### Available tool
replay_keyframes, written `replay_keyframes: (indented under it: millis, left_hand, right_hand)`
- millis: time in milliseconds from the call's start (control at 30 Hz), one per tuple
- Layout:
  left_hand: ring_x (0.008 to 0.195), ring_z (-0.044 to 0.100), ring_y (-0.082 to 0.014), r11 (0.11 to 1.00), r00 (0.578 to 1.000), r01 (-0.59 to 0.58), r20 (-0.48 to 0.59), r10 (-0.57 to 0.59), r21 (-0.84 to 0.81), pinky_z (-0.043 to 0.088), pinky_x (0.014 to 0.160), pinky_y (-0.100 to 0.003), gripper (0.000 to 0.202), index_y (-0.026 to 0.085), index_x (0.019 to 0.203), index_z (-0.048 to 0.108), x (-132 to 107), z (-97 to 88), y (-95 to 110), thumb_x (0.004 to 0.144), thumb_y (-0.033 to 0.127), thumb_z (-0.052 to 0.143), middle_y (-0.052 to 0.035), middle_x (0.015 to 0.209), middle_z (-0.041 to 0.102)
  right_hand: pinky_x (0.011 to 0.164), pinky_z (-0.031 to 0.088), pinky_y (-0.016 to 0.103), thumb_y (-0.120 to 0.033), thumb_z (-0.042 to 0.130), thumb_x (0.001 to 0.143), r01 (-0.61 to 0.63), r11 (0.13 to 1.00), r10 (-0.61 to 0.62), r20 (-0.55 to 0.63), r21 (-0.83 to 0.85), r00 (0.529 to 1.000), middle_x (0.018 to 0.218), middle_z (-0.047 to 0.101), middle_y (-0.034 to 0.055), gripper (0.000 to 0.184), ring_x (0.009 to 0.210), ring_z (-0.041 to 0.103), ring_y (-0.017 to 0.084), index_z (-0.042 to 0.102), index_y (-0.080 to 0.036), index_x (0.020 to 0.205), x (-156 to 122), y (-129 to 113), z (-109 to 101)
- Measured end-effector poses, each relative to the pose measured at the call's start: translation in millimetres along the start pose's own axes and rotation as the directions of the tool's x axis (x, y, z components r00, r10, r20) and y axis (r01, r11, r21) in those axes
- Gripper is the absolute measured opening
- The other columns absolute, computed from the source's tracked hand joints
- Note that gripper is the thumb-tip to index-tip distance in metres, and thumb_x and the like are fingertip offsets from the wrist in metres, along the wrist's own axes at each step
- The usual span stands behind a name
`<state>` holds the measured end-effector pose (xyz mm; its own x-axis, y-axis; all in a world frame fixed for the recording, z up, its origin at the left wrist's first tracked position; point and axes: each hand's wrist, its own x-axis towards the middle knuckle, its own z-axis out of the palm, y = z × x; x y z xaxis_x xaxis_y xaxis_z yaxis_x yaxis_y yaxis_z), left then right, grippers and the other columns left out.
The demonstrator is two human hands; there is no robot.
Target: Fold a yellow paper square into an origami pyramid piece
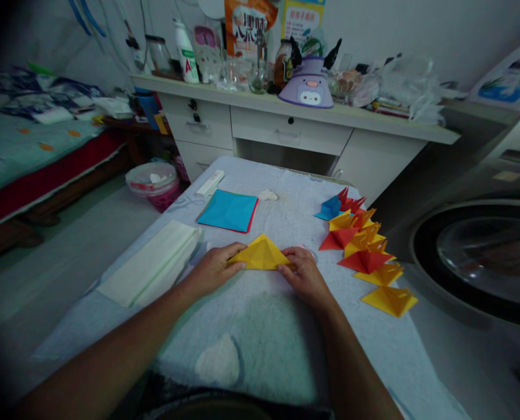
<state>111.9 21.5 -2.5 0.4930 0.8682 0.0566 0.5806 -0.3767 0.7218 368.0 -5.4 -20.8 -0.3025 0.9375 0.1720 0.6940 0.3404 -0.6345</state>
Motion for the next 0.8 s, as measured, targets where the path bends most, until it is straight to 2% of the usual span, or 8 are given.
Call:
replay_keyframes:
  millis: [200, 400, 567, 700, 800]
  left_hand:
    - [0.087, 0.065, -0.0179, 0.998, 0.999, 0.031, -0.013, -0.032, -0.046, 0.044, 0.07, -0.024, 0.022, 0.02, 0.105, 0.064, 0.7, -2.4, -0.4, 0.084, 0.02, 0.057, -0.0017, 0.097, 0.072]
    - [0.088, 0.066, -0.0175, 0.999, 0.999, 0.033, 0.0, -0.033, -0.01, 0.044, 0.071, -0.024, 0.02, 0.021, 0.103, 0.063, 1.1, -4.4, -1.3, 0.084, 0.02, 0.059, -0.0002, 0.097, 0.072]
    - [0.09, 0.067, -0.0204, 0.98, 0.999, 0.041, -0.038, -0.034, 0.194, 0.044, 0.076, -0.029, 0.031, 0.021, 0.116, 0.057, 1.8, 0.3, -5.5, 0.086, 0.024, 0.06, -0.0037, 0.101, 0.072]
    - [0.095, 0.065, -0.0228, 0.928, 0.997, -0.018, -0.058, 0.042, 0.372, 0.041, 0.089, -0.036, 0.038, 0.021, 0.125, 0.051, 2.1, 3.5, -10.3, 0.088, 0.027, 0.059, -0.0061, 0.104, 0.071]
    - [0.097, 0.063, -0.0236, 0.892, 0.995, -0.046, -0.062, 0.082, 0.45, 0.039, 0.091, -0.039, 0.045, 0.022, 0.13, 0.047, 1.8, 5.2, -12.9, 0.088, 0.028, 0.06, -0.0066, 0.105, 0.07]
  right_hand:
    - [0.104, 0.036, 0.047, -0.035, 0.053, 0.091, -0.057, 0.997, 0.057, -0.006, 0.042, 0.998, 0.111, 0.064, 0.0084, 0.023, 0.11, 0.056, 0.025, 0.071, -0.022, 0.097, 0.2, -1.2, -1.5]
    - [0.104, 0.035, 0.046, -0.034, 0.054, 0.09, -0.05, 0.999, 0.05, 0.009, 0.006, 0.999, 0.11, 0.064, 0.0076, 0.022, 0.109, 0.055, 0.024, 0.072, -0.022, 0.097, 0.1, -3.5, -2.5]
    - [0.102, 0.036, 0.044, -0.035, 0.056, 0.089, -0.067, 0.996, 0.067, -0.004, -0.054, 0.998, 0.109, 0.065, 0.0079, 0.022, 0.108, 0.056, 0.025, 0.073, -0.021, 0.092, 2.1, 0.2, 0.6]
    - [0.096, 0.041, 0.041, -0.036, 0.058, 0.086, -0.102, 0.991, 0.101, -0.024, -0.082, 0.995, 0.105, 0.066, 0.0082, 0.022, 0.104, 0.058, 0.024, 0.074, -0.02, 0.085, 4.8, 3.1, 3.8]
    - [0.093, 0.042, 0.039, -0.038, 0.058, 0.086, -0.138, 0.985, 0.133, -0.056, -0.107, 0.99, 0.104, 0.065, 0.0087, 0.024, 0.103, 0.058, 0.024, 0.073, -0.02, 0.083, 5.4, 4.0, 6.5]
